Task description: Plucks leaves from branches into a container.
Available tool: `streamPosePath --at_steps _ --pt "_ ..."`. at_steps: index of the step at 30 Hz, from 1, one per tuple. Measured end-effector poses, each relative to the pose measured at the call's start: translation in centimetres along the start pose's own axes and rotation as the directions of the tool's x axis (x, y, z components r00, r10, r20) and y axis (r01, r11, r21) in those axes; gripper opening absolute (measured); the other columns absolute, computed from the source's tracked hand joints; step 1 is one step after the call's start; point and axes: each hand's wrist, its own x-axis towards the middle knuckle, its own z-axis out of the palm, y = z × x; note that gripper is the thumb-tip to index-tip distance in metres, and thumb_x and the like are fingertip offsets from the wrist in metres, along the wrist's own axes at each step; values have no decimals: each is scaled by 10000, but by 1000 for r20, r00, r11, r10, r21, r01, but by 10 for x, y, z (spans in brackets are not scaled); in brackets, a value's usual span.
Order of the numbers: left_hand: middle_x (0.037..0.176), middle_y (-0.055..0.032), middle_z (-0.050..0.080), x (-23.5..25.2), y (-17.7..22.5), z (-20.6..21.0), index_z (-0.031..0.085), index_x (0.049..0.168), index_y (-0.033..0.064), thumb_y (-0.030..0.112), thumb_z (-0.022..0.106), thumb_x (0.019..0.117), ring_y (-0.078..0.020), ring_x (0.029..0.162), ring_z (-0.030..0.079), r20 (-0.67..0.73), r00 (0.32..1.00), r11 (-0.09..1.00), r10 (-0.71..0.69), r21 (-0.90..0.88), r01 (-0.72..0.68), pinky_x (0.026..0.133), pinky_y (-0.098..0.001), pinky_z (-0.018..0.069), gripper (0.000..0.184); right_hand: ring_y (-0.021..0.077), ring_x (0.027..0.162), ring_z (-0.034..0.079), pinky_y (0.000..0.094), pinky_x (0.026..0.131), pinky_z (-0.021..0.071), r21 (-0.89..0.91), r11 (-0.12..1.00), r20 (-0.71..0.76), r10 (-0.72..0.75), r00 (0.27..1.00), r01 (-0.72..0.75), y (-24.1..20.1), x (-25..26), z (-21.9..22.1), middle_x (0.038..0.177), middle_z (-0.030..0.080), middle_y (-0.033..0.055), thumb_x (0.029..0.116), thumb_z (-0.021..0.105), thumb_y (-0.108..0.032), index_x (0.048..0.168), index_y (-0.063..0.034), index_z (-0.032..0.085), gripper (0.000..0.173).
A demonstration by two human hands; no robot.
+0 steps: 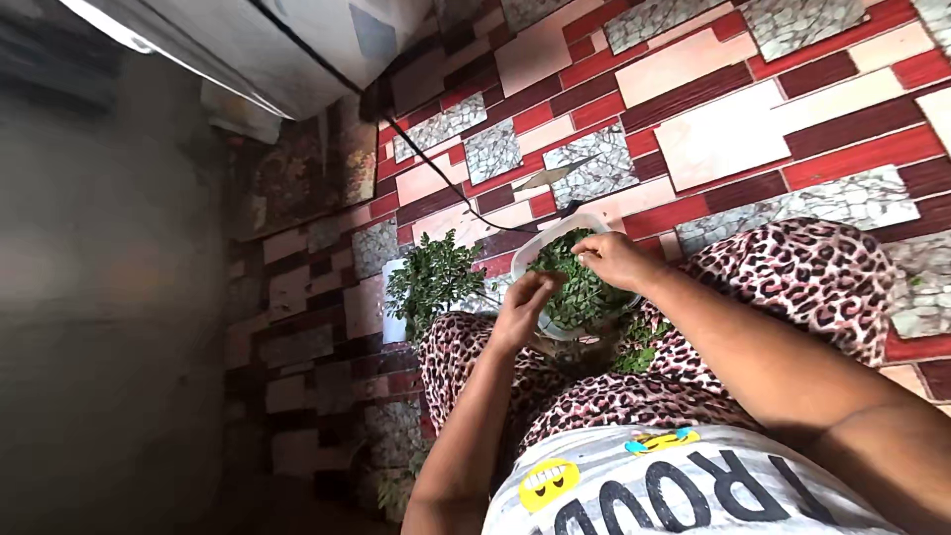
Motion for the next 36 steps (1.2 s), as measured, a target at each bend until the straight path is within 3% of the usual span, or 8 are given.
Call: streamPosePath --at_steps 5,11,16,21,28,30,33,36 --pt "1482 -112 521 21 0 9 661 983 12 32 553 1005 -215 1158 651 46 999 992 17 -122 -11 865 -429 613 112 264 911 699 463 870 571 154 988 -120 19 993 -1 13 -6 1 1056 713 175 1045 555 -115 1173 4 703 230" --pt "1374 -104 634 6 11 -15 656 971 126 137 534 1034 -266 1183 665 -107 993 937 47 -341 -81 839 -461 617 137 254 804 633 455 765 528 166 983 -225 -45 973 84 11 -2 -3 878 656 163 940 705 -112 906 36 669 156" --pt "1193 -110 716 1 16 -24 665 973 111 144 535 1039 -234 1146 676 -152 982 947 113 -284 -153 1005 -420 541 149 287 953 664 464 882 540 122 986 -137 -98 986 115 9 0 2 1031 678 192 990 617 -48 1019 37 699 122" --pt "1290 -89 694 -27 13 -47 700 986 95 261 530 1050 -247 1271 610 -285 943 981 172 -40 -191 1087 -446 482 246 246 869 669 449 839 552 158 986 -153 -27 988 51 12 -8 -9 1000 695 161 1016 582 -82 1039 6 708 156" --pt "1063 -137 727 -152 -11 -123 632 1085 -93 256 291 1111 -160 973 697 -796 588 943 147 292 159 922 -352 566 489 230 843 664 447 821 545 115 992 -147 -38 988 56 5 -9 -14 964 696 140 1024 578 -117 1036 -4 706 171" --pt "1262 -238 640 -174 -15 -131 561 1274 -145 376 154 1114 -207 1138 637 -857 511 914 69 260 313 1013 -357 502 680 227 837 666 443 815 550 117 991 -157 -47 986 66 4 -8 -13 965 696 143 1020 585 -110 1034 2 705 165" --pt "1279 -209 615 -165 -4 -104 535 1348 -94 333 271 1099 -189 1108 636 -796 603 921 51 271 279 966 -346 530 561 228 840 672 440 823 554 125 989 -205 -52 977 79 9 -4 -10 972 700 153 1015 577 -106 1042 13 699 173" --pt "1158 -137 695 -125 3 -47 668 1148 -83 38 556 997 -162 1052 684 -384 904 919 189 395 -24 939 -360 580 223 210 826 679 412 809 566 137 987 -287 -46 957 88 16 0 -12 964 698 150 1023 571 -126 1041 18 690 188"
